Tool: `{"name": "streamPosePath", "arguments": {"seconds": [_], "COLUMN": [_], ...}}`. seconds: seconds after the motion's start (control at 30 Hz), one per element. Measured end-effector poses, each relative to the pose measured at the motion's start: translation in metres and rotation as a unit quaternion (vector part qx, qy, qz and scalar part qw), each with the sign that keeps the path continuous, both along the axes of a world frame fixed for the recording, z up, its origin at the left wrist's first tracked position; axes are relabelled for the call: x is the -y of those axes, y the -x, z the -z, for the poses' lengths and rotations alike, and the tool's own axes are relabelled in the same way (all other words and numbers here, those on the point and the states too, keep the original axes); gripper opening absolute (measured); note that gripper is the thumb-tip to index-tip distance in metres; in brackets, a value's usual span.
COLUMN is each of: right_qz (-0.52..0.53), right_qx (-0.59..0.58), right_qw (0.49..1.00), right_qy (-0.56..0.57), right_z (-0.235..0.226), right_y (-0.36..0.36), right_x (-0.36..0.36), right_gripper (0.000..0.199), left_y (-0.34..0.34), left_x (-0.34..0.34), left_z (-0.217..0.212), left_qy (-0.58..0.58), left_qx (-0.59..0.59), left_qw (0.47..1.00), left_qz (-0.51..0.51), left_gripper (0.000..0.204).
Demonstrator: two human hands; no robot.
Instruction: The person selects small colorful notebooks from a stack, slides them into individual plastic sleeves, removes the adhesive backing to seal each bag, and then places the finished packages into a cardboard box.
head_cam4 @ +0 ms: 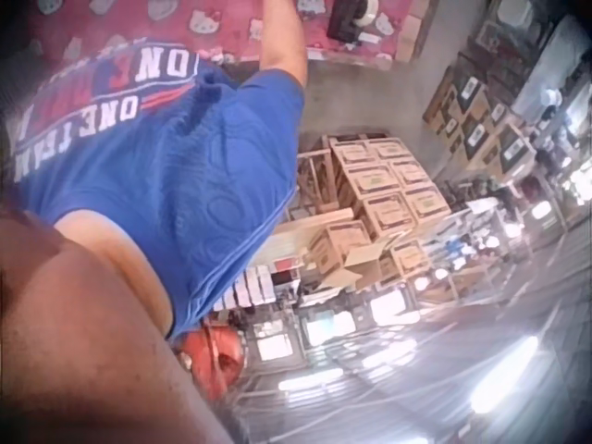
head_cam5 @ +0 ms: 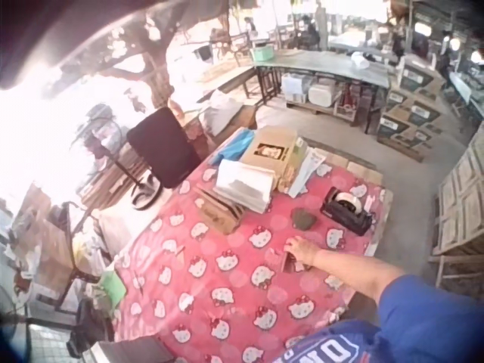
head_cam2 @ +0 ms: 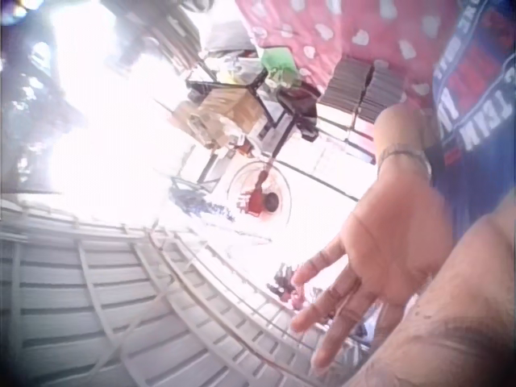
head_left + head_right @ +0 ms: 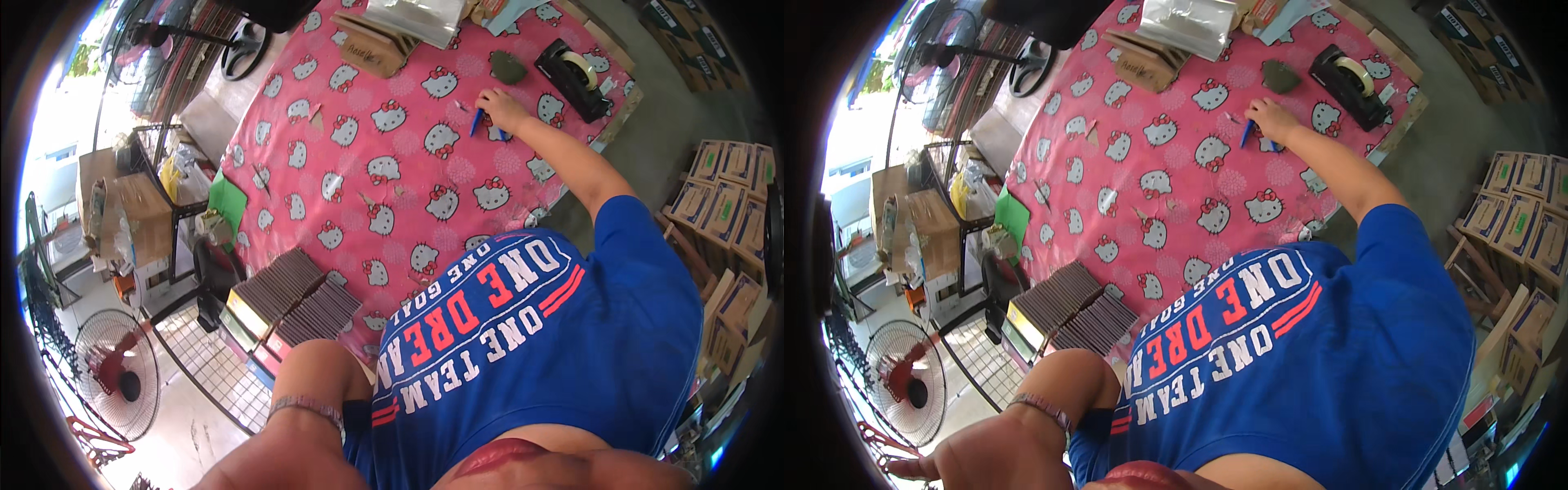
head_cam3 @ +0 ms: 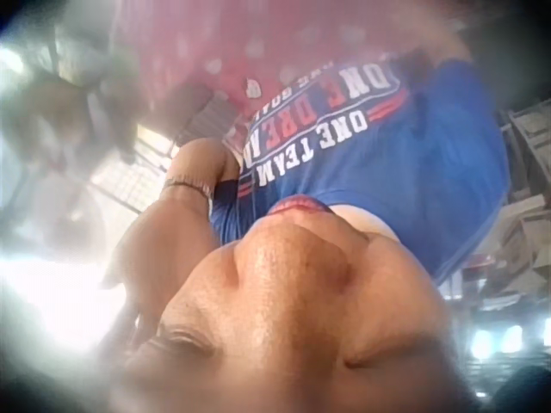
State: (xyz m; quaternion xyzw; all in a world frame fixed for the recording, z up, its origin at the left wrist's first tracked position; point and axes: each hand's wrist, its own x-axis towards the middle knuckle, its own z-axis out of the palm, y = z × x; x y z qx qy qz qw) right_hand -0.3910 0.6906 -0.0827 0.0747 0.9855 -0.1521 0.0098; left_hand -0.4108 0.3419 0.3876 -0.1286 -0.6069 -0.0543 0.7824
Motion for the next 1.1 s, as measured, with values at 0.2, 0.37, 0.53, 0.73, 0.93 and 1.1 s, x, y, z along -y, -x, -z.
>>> {"name": "streamPosePath", "arguments": {"seconds": [0.2,0.37,0.53,0.73,0.93,1.1], "right_qz": [0.284,0.321,0.24,0.247,-0.014,-0.144], "right_qx": [0.032,0.049,-0.222,-0.01,-0.14,-0.212], "right_qw": [0.958,0.944,0.938,0.969,0.987,0.948], "right_qy": [0.018,0.06,-0.117,0.021,0.076,0.186], "right_z": [-0.058,-0.05,-0.093,-0.092,-0.115,-0.259], "right_y": [0.086,0.118,0.207,0.271,0.27,0.241], "right_x": [-0.015,-0.045,-0.08,-0.107,-0.098,-0.02], "right_gripper": [0.049,0.057,0.055,0.037,0.028,0.031], "left_y": [0.056,0.091,0.069,0.032,0.015,-0.022], "left_x": [-0.001,0.013,0.014,-0.005,0.009,0.066], "left_z": [0.056,0.182,0.254,0.3,0.327,0.341], "left_qy": [-0.081,-0.139,-0.159,-0.039,0.031,-0.009], "left_qx": [0.218,0.576,0.773,0.88,0.897,0.899], "left_qw": [0.719,0.692,0.531,0.381,0.348,0.377], "left_qz": [0.655,0.412,0.308,0.28,0.271,0.222], "left_gripper": [0.089,0.087,0.05,0.039,0.042,0.044]}}
